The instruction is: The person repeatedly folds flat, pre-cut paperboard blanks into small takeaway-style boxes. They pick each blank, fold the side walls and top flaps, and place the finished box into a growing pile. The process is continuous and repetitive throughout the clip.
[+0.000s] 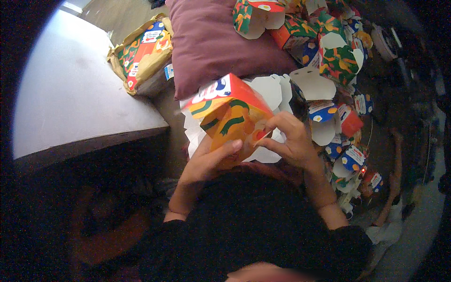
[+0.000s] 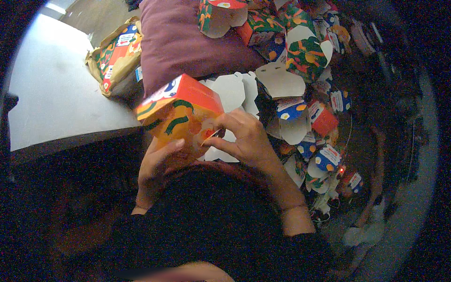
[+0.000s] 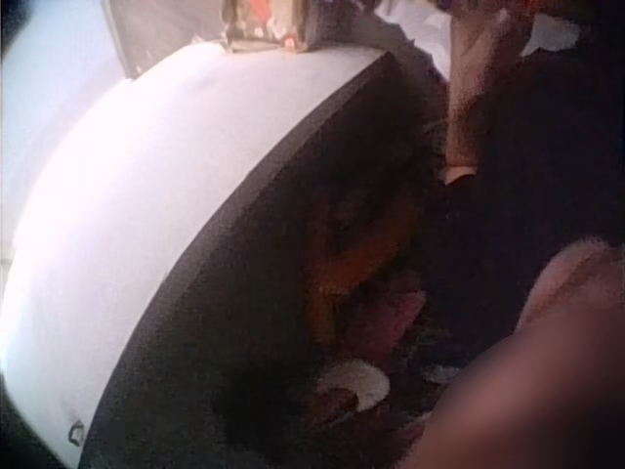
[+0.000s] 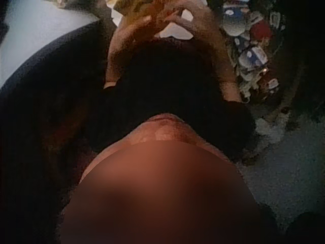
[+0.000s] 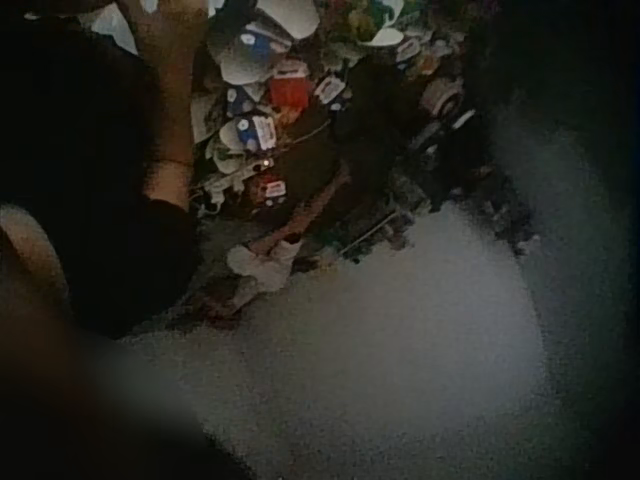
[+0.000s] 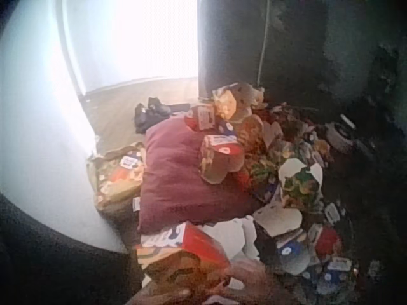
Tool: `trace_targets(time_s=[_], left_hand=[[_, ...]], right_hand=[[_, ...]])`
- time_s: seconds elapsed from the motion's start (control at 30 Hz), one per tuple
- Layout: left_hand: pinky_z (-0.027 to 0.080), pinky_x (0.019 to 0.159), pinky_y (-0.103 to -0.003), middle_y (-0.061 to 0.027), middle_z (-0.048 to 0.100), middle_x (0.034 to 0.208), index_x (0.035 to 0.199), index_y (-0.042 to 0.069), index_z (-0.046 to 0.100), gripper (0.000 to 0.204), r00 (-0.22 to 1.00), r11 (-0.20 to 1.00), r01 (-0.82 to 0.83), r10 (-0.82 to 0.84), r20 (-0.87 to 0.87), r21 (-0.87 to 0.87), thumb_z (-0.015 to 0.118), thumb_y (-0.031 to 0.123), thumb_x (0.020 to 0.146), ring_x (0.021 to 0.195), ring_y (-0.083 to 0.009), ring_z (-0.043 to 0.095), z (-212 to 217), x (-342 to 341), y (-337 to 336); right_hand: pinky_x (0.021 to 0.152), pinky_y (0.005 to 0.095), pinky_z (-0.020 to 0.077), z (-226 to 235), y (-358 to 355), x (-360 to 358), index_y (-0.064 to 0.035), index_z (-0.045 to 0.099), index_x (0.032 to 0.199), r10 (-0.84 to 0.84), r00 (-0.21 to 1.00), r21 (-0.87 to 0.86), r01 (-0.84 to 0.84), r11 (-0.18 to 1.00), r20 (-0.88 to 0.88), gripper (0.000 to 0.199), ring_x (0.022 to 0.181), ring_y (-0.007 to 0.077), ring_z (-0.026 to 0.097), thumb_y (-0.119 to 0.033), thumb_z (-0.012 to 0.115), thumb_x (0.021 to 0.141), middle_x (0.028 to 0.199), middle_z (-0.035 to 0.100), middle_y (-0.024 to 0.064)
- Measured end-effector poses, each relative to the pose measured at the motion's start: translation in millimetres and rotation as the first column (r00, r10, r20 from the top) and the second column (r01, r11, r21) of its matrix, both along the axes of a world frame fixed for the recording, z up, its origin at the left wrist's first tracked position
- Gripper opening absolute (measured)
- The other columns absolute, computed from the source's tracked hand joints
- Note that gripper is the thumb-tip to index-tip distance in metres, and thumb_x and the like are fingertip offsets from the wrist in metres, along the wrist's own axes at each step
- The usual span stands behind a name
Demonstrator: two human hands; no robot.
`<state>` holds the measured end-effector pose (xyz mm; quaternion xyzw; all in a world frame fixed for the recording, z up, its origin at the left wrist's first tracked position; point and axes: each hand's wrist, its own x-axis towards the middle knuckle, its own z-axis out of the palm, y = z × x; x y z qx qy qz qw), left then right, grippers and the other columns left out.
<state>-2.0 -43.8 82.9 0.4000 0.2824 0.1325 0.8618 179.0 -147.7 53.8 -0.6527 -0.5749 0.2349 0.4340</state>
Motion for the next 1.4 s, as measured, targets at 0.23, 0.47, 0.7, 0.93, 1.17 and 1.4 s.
trace_targets(time_s=[0.23, 0.47, 0.7, 0.93, 1.17, 1.4], left_hand=[[0.039, 0.094, -0.033, -0.0118, 0.048, 0.124, 0.131, 0.0, 0.035, 0.048, 0.975, 0.98, 0.086, -0.045, -0.219, 0.18, 0.049, 0.025, 0.093, 0.111, -0.0198, 0.048, -3.4, 1.3, -3.5], [0.042, 0.095, -0.036, -0.0133, 0.048, 0.125, 0.132, 0.0, 0.033, 0.051, 0.988, 0.995, -0.081, 0.072, -0.139, -0.064, 0.052, 0.024, 0.091, 0.114, -0.0237, 0.049, -4.8, 5.5, -7.3], [0.038, 0.099, -0.038, -0.0147, 0.046, 0.126, 0.131, 0.001, 0.033, 0.057, 0.989, 0.981, -0.007, 0.035, 0.141, -0.193, 0.059, 0.019, 0.084, 0.117, -0.0255, 0.047, -19.8, 1.5, 4.7], [0.031, 0.104, -0.041, -0.0139, 0.038, 0.134, 0.138, 0.01, 0.017, 0.071, 0.974, 0.99, -0.139, 0.129, 0.186, 0.039, 0.058, 0.009, 0.08, 0.124, -0.0264, 0.04, -23.8, 0.7, -1.5], [0.033, 0.102, -0.038, -0.0141, 0.045, 0.129, 0.13, 0.002, 0.036, 0.045, 0.961, 0.999, 0.016, -0.007, 0.277, -0.029, 0.047, 0.002, 0.086, 0.122, -0.026, 0.044, -11.8, -4.5, 0.9], [0.038, 0.095, -0.03, -0.0097, 0.047, 0.121, 0.125, 0.002, 0.043, 0.047, 0.95, 0.95, 0.309, -0.311, 0.041, 0.046, 0.055, 0.025, 0.086, 0.109, -0.0183, 0.049, -15.9, -5.8, 1.5]], right_hand=[[0.067, 0.0323, 0.0454, 4.1, 3.7, -7.6, -0.0032, 0.058, 0.077, -0.061, 0.994, -0.02, 0.063, 0.998, 0.094, 0.023, 0.072, 0.0233, 0.058, -0.019, 0.074, 0.07, 0.074, 0.058, 0.0078], [0.063, 0.0317, 0.0453, 2.7, -7.0, -10.6, -0.0031, 0.055, 0.07, -0.168, 0.986, -0.029, 0.168, 0.985, 0.019, 0.016, 0.067, 0.0222, 0.056, -0.01, 0.069, 0.068, 0.07, 0.057, 0.0081], [0.089, 0.0333, 0.044, -7.6, -8.4, -1.8, -0.0065, 0.043, 0.123, -0.064, 0.92, 0.002, 0.07, 0.998, -0.387, 0.069, 0.105, 0.0224, 0.054, -0.025, 0.079, 0.067, 0.114, 0.053, 0.0116], [0.105, 0.0383, 0.0302, -0.4, -4.1, -24.8, -0.0116, 0.011, 0.145, -0.002, 0.361, -0.036, -0.087, 0.996, -0.932, 0.111, 0.13, 0.0287, 0.033, -0.035, 0.081, 0.062, 0.142, 0.028, 0.0144], [0.107, 0.0397, 0.0242, 11.4, 2.4, 9.3, -0.0086, 0.034, 0.139, 0.161, 0.982, 0.152, -0.146, 0.978, -0.094, 0.082, 0.134, 0.0317, 0.026, -0.036, 0.072, 0.072, 0.145, 0.026, 0.0189], [0.074, 0.0313, 0.0526, 21.8, 1.8, 9.4, -0.0025, 0.065, 0.103, 0.187, 0.982, 0.018, -0.187, 0.982, 0.001, 0.024, 0.086, 0.0264, 0.067, -0.003, 0.056, 0.08, 0.093, 0.068, 0.0148]])
